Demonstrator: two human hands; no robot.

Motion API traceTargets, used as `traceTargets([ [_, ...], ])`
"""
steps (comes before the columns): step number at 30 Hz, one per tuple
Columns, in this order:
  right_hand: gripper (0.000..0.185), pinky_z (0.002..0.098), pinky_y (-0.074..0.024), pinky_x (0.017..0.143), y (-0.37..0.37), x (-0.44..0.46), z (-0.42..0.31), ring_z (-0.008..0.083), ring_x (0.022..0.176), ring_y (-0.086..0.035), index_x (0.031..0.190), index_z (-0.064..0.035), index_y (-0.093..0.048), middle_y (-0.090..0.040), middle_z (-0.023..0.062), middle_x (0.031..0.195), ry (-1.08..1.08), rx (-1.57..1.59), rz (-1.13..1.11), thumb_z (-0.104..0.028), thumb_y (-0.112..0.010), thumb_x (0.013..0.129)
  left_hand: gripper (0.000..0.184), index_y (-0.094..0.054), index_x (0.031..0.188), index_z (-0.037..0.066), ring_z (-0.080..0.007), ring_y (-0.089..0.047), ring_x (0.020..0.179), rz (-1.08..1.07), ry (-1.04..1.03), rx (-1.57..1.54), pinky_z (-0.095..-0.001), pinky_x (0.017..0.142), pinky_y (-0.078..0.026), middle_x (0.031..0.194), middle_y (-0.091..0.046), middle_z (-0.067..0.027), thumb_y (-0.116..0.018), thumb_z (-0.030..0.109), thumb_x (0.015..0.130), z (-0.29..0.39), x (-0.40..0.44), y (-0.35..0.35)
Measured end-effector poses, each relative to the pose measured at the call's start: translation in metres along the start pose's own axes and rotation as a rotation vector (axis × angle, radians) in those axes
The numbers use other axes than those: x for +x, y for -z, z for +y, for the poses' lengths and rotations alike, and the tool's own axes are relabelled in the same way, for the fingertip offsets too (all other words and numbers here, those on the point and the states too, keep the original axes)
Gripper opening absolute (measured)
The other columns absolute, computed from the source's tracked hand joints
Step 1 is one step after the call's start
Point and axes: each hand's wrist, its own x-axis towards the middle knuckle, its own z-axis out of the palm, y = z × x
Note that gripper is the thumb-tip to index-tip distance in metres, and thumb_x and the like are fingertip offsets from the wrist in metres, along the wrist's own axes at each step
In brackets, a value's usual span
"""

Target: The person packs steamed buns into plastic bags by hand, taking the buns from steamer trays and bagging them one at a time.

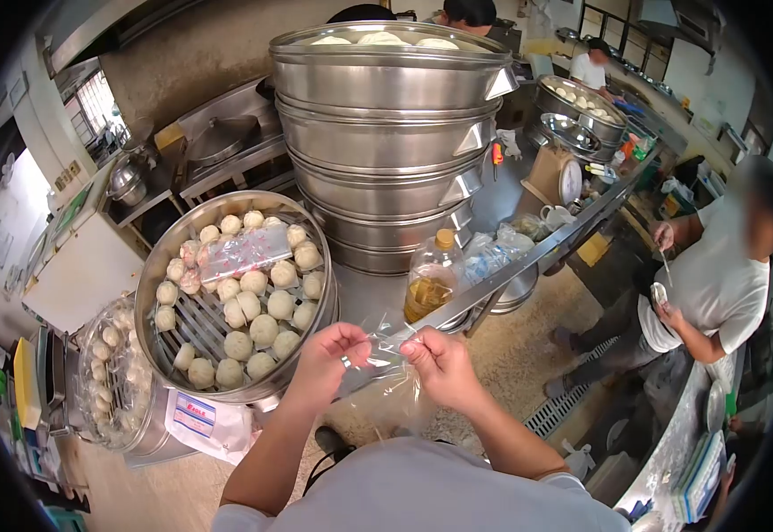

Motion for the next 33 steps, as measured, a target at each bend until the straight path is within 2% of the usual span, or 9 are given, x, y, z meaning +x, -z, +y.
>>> traceTargets([
  [5,0.022,0.0343,-0.05,0.059,0.016,0.0,0.01,0.0213,0.06,-0.061,0.093,-0.0001,-0.068,-0.063,0.0124,0.068,-0.006,0.025,-0.049,-0.021,-0.068,0.101,0.017,-0.065,0.112,0.002,-0.0125,-0.064,0.095,0.083,-0.055,-0.146,-0.0297,0.08,-0.054,0.104,-0.066,-0.0032,-0.07,0.011,0.098,-0.009,0.005,-0.013],
  [11,0.015,0.0354,-0.0524,0.063,0.026,0.008,0.01,0.0256,0.066,-0.066,0.099,0.0007,-0.07,-0.068,0.0143,0.077,0.017,0.071,-0.058,-0.014,-0.068,0.099,0.03,-0.066,0.12,-0.002,-0.0171,-0.067,0.096,0.055,0.133,-0.106,-0.0331,0.08,-0.055,0.11,-0.069,-0.0082,-0.066,0.022,0.102,0.011,-0.003,-0.025],
  [19,0.014,0.0369,-0.0531,0.065,0.019,0.014,0.014,0.0296,0.071,-0.068,0.104,0.0016,-0.071,-0.07,0.0159,0.085,-0.005,0.058,-0.155,-0.01,-0.066,0.099,0.01,-0.071,0.096,0.0,-0.0099,-0.063,0.075,0.044,0.069,0.179,-0.0246,0.07,-0.05,0.082,-0.069,-0.0034,-0.073,0.01,0.096,0.01,-0.011,-0.002],
  [22,0.014,0.0387,-0.0532,0.068,0.009,0.017,0.011,0.0308,0.074,-0.067,0.104,0.0019,-0.07,-0.069,0.0166,0.086,-0.019,0.065,-0.202,-0.009,-0.067,0.097,0.014,-0.064,0.085,0.005,-0.0065,-0.059,0.068,0.061,0.049,0.302,-0.0226,0.061,-0.046,0.076,-0.065,-0.0002,-0.075,0.007,0.093,0.013,-0.016,0.002],
  [26,0.02,0.0399,-0.0527,0.069,-0.015,0.033,-0.002,0.0316,0.075,-0.065,0.107,0.0006,-0.069,-0.067,0.0137,0.088,0.259,-0.13,0.032,-0.01,-0.073,0.091,0.027,-0.053,0.079,0.008,-0.0048,-0.056,0.063,0.098,0.038,0.176,-0.0221,0.052,-0.042,0.073,-0.062,0.0011,-0.076,0.003,0.092,0.018,-0.023,0.009],
  [28,0.024,0.0404,-0.0523,0.069,-0.028,0.048,-0.027,0.0318,0.074,-0.063,0.108,0.0,-0.067,-0.065,0.0118,0.089,0.466,-0.359,0.3,-0.011,-0.076,0.088,0.027,-0.052,0.08,0.008,-0.0051,-0.056,0.063,0.306,-0.062,0.189,-0.0226,0.052,-0.042,0.073,-0.063,0.0003,-0.076,0.003,0.092,0.024,-0.026,0.016],
  [29,0.031,0.0392,-0.0514,0.065,-0.036,0.052,-0.028,0.0281,0.071,-0.061,0.106,-0.0009,-0.065,-0.063,0.0105,0.089,0.539,-0.35,0.299,-0.015,-0.082,0.085,0.028,-0.051,0.08,0.008,-0.0053,-0.056,0.063,0.42,-0.114,0.195,-0.0228,0.052,-0.042,0.073,-0.063,0.0,-0.075,0.002,0.092,0.026,-0.028,0.02],
  [32,0.032,0.0381,-0.0512,0.063,-0.071,0.05,-0.059,0.0236,0.071,-0.061,0.102,-0.0012,-0.065,-0.063,0.0116,0.089,0.254,-0.082,-0.172,-0.02,-0.085,0.084,0.023,-0.056,0.081,0.008,-0.0069,-0.057,0.063,0.359,-0.302,0.039,-0.024,0.053,-0.043,0.075,-0.064,-0.0011,-0.076,0.005,0.093,0.022,-0.036,0.044],
  [33,0.032,0.0348,-0.0504,0.061,-0.088,0.049,-0.066,0.0178,0.069,-0.06,0.101,-0.0018,-0.065,-0.063,0.01,0.084,0.142,0.02,-0.299,-0.021,-0.085,0.086,0.019,-0.061,0.081,0.007,-0.0087,-0.058,0.064,0.349,-0.332,0.139,-0.0256,0.055,-0.045,0.077,-0.065,-0.0019,-0.075,0.005,0.093,0.024,-0.042,0.048],
])
